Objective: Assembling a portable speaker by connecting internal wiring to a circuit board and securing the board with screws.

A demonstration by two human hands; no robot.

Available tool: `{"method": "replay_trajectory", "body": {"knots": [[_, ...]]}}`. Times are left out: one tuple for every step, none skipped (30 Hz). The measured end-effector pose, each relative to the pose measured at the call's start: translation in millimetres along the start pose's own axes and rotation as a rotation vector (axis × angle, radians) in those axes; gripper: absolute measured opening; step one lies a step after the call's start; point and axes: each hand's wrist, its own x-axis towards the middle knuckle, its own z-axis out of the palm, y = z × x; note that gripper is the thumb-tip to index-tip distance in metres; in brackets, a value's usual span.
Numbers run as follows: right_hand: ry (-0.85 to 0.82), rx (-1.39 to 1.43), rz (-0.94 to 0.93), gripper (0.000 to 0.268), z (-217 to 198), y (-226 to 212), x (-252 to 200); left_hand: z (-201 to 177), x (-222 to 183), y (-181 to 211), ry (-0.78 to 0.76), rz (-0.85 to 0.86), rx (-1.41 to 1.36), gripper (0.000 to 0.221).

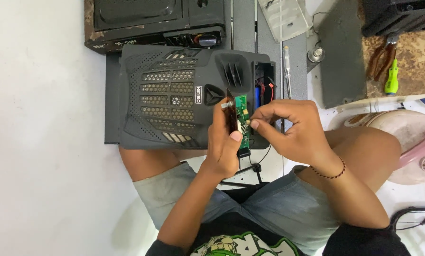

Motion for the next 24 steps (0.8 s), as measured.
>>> {"method": "replay_trajectory", "body": {"knots": [[0.001,0.0,0.0,0.007,0,0,0,2,4,5,-0.001,0.0,0.0,0.057],[-0.008,0.011,0.008,0.008,0,0,0,4,8,10,0.031,0.042,0.003,0.054],[-0.016,0.023,0.014,0.009,-1,0,1,6,11,15,0.061,0.085,0.006,0.052],[-0.015,0.023,0.014,0.009,-1,0,0,6,10,13,0.06,0.085,0.006,0.052],[-0.014,0.025,0.018,0.009,-1,0,0,6,10,11,0.064,0.088,0.006,0.053],[-0.014,0.028,0.022,0.009,-1,0,-1,6,9,9,0.068,0.091,0.005,0.055],[-0.011,0.027,0.022,0.009,-1,-2,-1,7,8,7,0.066,0.092,0.005,0.055],[-0.018,0.026,0.017,0.009,-2,-3,-1,7,7,6,0.055,0.091,0.006,0.056],[-0.028,0.027,0.012,0.01,-3,-5,-1,7,6,4,0.046,0.089,0.009,0.058],[-0.029,0.028,0.012,0.01,-1,-8,-3,9,3,-3,0.047,0.088,0.01,0.058],[-0.016,0.013,0.017,0.009,0,-11,-5,12,0,-11,0.088,0.095,-0.055,0.06],[-0.004,-0.002,0.022,0.008,1,-14,-7,15,-3,-18,0.129,0.102,-0.119,0.061],[0.003,-0.006,0.028,0.008,1,-14,-7,16,-4,-26,0.121,0.099,-0.124,0.061],[0.007,-0.015,0.029,0.009,0,-15,-7,18,-5,-35,0.142,0.109,-0.142,0.061],[0.005,-0.025,0.026,0.009,0,-15,-5,19,-5,-43,0.169,0.123,-0.158,0.062],[0.006,-0.029,0.027,0.009,-1,-14,-5,20,-6,-45,0.167,0.123,-0.162,0.062],[-0.001,-0.021,0.041,0.009,-1,-13,-5,20,-6,-47,0.176,0.12,-0.174,0.064],[-0.008,-0.012,0.055,0.01,-1,-11,-5,19,-6,-49,0.185,0.117,-0.185,0.066],[-0.008,-0.01,0.054,0.01,-2,-11,-5,20,-5,-47,0.185,0.117,-0.183,0.066],[-0.002,0.0,0.062,0.01,-2,-10,-6,20,-5,-45,0.186,0.126,-0.185,0.064],[0.004,0.012,0.069,0.01,-2,-10,-7,21,-5,-44,0.187,0.135,-0.187,0.062],[0.004,0.014,0.069,0.01,-2,-10,-6,19,-5,-43,0.187,0.134,-0.185,0.062],[0.005,0.023,0.071,0.01,-2,-9,-6,18,-5,-42,0.181,0.144,-0.165,0.062],[0.006,0.031,0.072,0.011,-2,-9,-5,17,-6,-42,0.175,0.155,-0.145,0.061]]}}
